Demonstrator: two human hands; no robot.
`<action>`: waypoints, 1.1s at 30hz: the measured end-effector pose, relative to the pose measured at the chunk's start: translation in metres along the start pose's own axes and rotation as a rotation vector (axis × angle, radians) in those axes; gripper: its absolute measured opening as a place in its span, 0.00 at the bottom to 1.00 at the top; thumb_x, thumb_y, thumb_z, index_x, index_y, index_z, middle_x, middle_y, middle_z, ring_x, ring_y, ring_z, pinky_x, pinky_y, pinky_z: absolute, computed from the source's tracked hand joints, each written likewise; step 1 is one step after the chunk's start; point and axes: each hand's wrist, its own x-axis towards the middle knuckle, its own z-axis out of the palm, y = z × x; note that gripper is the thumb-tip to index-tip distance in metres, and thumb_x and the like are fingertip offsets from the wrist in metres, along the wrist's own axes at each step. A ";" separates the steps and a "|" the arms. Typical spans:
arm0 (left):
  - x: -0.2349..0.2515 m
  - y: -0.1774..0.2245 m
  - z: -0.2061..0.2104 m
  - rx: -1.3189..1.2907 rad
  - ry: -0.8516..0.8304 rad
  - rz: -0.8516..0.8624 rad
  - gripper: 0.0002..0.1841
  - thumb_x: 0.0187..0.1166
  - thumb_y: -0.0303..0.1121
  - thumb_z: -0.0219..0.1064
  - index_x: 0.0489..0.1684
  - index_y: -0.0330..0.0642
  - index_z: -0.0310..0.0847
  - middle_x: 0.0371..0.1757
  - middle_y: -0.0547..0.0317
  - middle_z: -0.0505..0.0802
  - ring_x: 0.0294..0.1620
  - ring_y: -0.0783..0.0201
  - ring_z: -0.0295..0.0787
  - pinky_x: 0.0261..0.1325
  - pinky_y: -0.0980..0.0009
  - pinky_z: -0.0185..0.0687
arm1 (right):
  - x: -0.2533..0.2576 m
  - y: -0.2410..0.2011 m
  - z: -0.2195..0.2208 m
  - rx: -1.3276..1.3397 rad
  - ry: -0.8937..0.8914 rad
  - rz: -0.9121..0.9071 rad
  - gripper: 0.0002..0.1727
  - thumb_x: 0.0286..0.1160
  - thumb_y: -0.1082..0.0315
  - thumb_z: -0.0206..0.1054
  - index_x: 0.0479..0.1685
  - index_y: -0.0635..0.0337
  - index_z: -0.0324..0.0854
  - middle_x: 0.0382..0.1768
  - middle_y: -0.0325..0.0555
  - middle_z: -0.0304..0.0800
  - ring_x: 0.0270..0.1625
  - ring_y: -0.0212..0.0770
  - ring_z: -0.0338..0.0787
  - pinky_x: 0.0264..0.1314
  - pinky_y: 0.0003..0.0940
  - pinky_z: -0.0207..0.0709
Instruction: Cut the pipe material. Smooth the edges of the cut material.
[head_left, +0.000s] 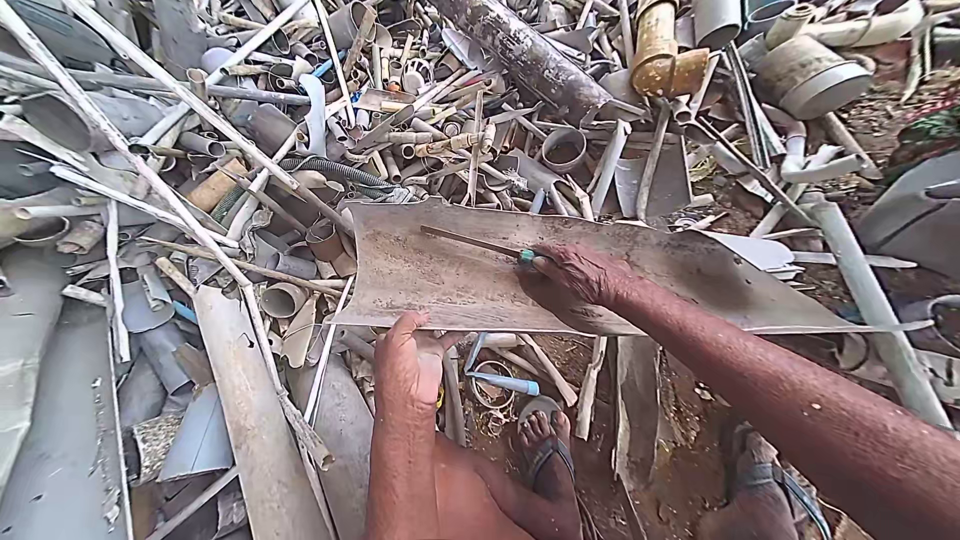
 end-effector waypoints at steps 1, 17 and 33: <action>0.000 0.000 0.000 -0.001 -0.001 0.000 0.15 0.85 0.21 0.46 0.66 0.33 0.67 0.55 0.33 0.85 0.48 0.38 0.90 0.39 0.38 0.88 | 0.001 0.004 0.002 0.020 0.019 -0.034 0.20 0.93 0.64 0.50 0.61 0.69 0.84 0.48 0.65 0.90 0.56 0.61 0.90 0.63 0.60 0.77; -0.004 0.000 0.002 -0.005 0.010 0.012 0.15 0.85 0.20 0.47 0.66 0.32 0.67 0.54 0.34 0.84 0.47 0.39 0.90 0.39 0.38 0.89 | -0.111 0.005 -0.020 -0.189 0.023 -0.204 0.27 0.82 0.65 0.54 0.81 0.47 0.79 0.37 0.61 0.89 0.35 0.62 0.91 0.35 0.58 0.81; -0.001 0.000 -0.003 -0.006 0.004 -0.011 0.12 0.86 0.21 0.48 0.62 0.30 0.69 0.53 0.34 0.85 0.45 0.40 0.90 0.37 0.41 0.89 | -0.054 -0.099 -0.045 -0.412 -0.247 -0.022 0.26 0.91 0.64 0.50 0.86 0.33 0.70 0.41 0.58 0.88 0.43 0.61 0.89 0.44 0.58 0.78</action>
